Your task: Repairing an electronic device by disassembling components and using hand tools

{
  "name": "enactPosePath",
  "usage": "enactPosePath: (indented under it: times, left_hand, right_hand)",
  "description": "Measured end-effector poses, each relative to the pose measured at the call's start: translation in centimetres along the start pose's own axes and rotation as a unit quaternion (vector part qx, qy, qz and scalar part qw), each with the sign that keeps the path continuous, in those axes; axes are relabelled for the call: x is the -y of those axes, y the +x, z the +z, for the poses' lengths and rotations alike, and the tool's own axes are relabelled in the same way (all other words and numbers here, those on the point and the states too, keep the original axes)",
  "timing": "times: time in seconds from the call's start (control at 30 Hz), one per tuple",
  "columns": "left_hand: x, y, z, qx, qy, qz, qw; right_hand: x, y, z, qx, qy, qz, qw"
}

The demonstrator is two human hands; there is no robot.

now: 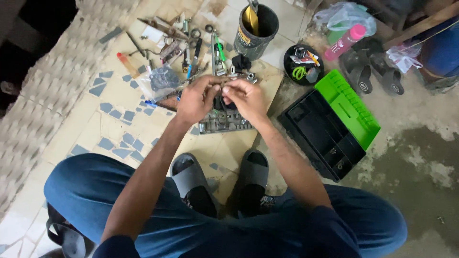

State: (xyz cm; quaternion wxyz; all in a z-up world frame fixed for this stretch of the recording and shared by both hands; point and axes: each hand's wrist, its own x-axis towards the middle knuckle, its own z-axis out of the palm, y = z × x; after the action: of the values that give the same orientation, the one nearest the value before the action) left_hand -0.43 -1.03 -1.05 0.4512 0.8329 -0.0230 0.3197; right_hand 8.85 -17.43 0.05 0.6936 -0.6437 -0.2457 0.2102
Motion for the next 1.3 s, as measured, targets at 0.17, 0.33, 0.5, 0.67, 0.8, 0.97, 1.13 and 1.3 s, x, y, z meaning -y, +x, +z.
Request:
enactPosePath:
  times: [0.17, 0.33, 0.5, 0.67, 0.8, 0.97, 1.13, 1.3]
  left_hand:
    - [-1.7, 0.7, -0.6, 0.006, -0.020, 0.005, 1.000]
    - [-0.7, 0.2, -0.6, 0.031, -0.047, 0.006, 0.998]
    - [0.1, -0.4, 0.0, 0.031, -0.010, 0.004, 0.999]
    - [1.6, -1.5, 1.2, 0.052, 0.065, -0.027, 0.996]
    - [3.8, -2.5, 2.3, 0.058, 0.160, -0.085, 0.982]
    - [2.8, -1.9, 1.8, 0.057, 0.065, -0.124, 0.988]
    - [2.9, -1.6, 2.1, 0.066, -0.185, -0.286, 0.938]
    - [2.3, -1.1, 1.4, 0.026, -0.153, -0.201, 0.967]
  right_hand:
    - [-1.0, 0.1, 0.6, -0.016, 0.031, 0.019, 0.999]
    - [-1.9, 0.2, 0.4, -0.026, 0.111, 0.085, 0.990]
    - [-1.8, 0.3, 0.2, -0.013, 0.111, 0.077, 0.991]
    - [-1.8, 0.1, 0.4, -0.007, 0.065, 0.036, 0.997]
    - [-0.7, -0.4, 1.0, 0.005, -0.032, -0.056, 0.998]
    - [-0.5, -0.4, 1.5, 0.001, -0.118, -0.141, 0.983]
    - [1.0, -0.5, 1.8, 0.003, -0.156, -0.195, 0.968]
    - [0.2, 0.2, 1.2, -0.019, -0.130, -0.142, 0.981]
